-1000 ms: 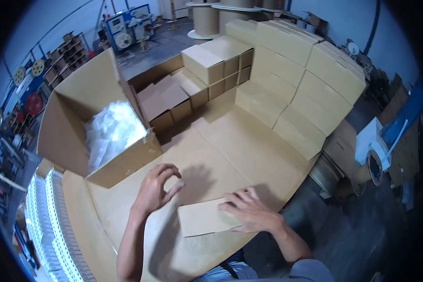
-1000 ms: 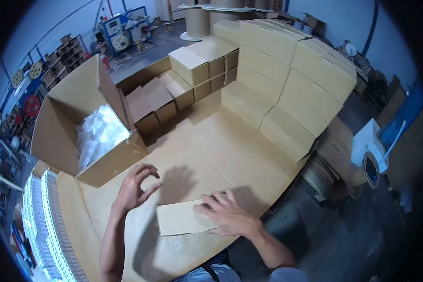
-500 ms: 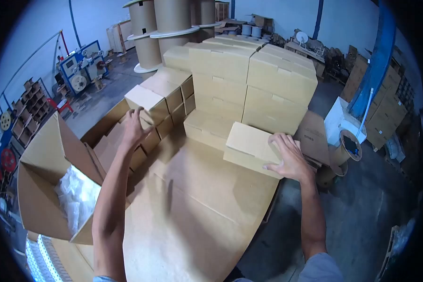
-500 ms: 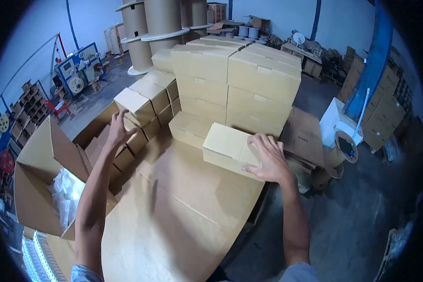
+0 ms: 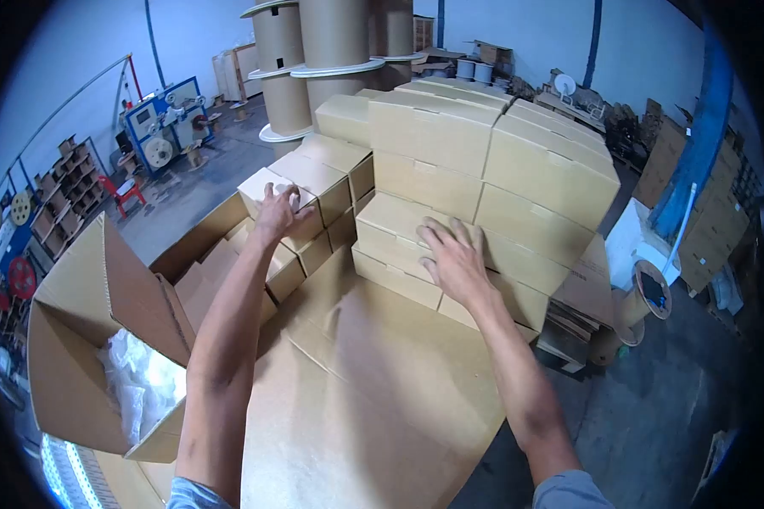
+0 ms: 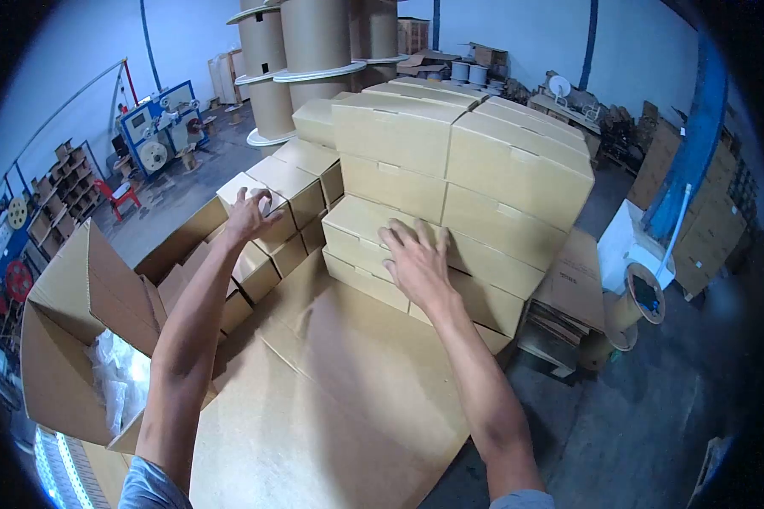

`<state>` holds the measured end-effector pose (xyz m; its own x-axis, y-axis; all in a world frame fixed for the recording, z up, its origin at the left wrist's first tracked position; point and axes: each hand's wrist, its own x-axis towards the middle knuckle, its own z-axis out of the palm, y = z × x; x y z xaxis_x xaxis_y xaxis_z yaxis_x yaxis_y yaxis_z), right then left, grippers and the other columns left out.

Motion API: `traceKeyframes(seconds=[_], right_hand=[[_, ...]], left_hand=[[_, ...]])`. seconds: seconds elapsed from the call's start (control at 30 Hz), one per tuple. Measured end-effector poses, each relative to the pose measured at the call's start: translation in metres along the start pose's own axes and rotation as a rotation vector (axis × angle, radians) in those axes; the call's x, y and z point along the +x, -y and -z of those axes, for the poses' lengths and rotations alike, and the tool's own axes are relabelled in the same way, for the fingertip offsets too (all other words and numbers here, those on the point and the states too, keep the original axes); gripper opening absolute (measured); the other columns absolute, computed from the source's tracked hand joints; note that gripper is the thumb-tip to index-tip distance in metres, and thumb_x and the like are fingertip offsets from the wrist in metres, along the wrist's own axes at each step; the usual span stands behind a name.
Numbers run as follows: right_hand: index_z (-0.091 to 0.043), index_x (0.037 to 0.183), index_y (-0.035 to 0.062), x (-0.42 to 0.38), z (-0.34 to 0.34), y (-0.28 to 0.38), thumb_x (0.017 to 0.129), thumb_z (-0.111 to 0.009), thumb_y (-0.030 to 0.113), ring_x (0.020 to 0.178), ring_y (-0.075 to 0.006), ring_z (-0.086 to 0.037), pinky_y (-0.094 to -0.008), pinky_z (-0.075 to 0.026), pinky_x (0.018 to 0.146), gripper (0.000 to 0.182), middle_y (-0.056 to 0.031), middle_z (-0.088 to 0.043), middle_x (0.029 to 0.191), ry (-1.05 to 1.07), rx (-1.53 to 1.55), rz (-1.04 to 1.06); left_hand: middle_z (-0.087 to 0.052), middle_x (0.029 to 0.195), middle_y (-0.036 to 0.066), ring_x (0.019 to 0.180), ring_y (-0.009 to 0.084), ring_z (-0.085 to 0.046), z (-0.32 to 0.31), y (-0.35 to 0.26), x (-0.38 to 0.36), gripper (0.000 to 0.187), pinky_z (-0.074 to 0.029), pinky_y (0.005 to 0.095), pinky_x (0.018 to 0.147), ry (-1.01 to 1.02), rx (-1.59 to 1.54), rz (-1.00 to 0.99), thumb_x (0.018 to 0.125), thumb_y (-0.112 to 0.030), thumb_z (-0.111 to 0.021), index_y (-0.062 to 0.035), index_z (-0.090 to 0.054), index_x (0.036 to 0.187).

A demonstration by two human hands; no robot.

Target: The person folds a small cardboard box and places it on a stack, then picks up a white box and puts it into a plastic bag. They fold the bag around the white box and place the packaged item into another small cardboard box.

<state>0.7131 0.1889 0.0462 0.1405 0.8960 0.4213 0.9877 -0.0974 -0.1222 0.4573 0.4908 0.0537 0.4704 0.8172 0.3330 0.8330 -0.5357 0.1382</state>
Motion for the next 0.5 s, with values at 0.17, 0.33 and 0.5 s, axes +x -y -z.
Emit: traceKeyframes(seconds=[0.17,0.33,0.5], right_hand=[[-0.053,0.146,0.0247,0.002,-0.004,0.016,0.096,-0.067,0.02,0.144,-0.0424,-0.036,-0.0785,-0.04,0.103,0.052,-0.0013,-0.045,0.156,-0.021,0.01,-0.108],[-0.057,0.144,0.0254,0.008,-0.005,0.019,0.096,-0.067,0.017,0.141,-0.042,-0.04,-0.075,-0.045,0.1,0.051,-0.0004,-0.048,0.155,-0.034,0.007,-0.083],[-0.059,0.142,0.0252,0.014,-0.014,0.025,0.094,-0.068,0.016,0.138,-0.04,-0.042,-0.0747,-0.045,0.099,0.05,0.0002,-0.05,0.152,-0.073,0.004,-0.101]], left_hand=[[-0.063,0.132,0.014,0.128,0.0393,-0.045,0.006,-0.019,0.006,0.081,-0.036,0.0716,0.097,-0.018,0.021,0.02,0.086,-0.072,-0.063,-0.0078,-0.059,0.136],[-0.068,0.115,0.02,0.13,0.0374,-0.047,-0.011,-0.023,0.021,0.074,-0.04,0.0631,0.096,-0.055,0.045,0.066,0.082,-0.074,-0.067,-0.0137,-0.067,0.125],[-0.071,0.113,0.015,0.129,0.0363,-0.045,-0.01,-0.017,0.024,0.061,-0.039,0.0714,0.095,-0.087,0.0,0.035,0.086,-0.066,-0.066,-0.0141,-0.068,0.118]])
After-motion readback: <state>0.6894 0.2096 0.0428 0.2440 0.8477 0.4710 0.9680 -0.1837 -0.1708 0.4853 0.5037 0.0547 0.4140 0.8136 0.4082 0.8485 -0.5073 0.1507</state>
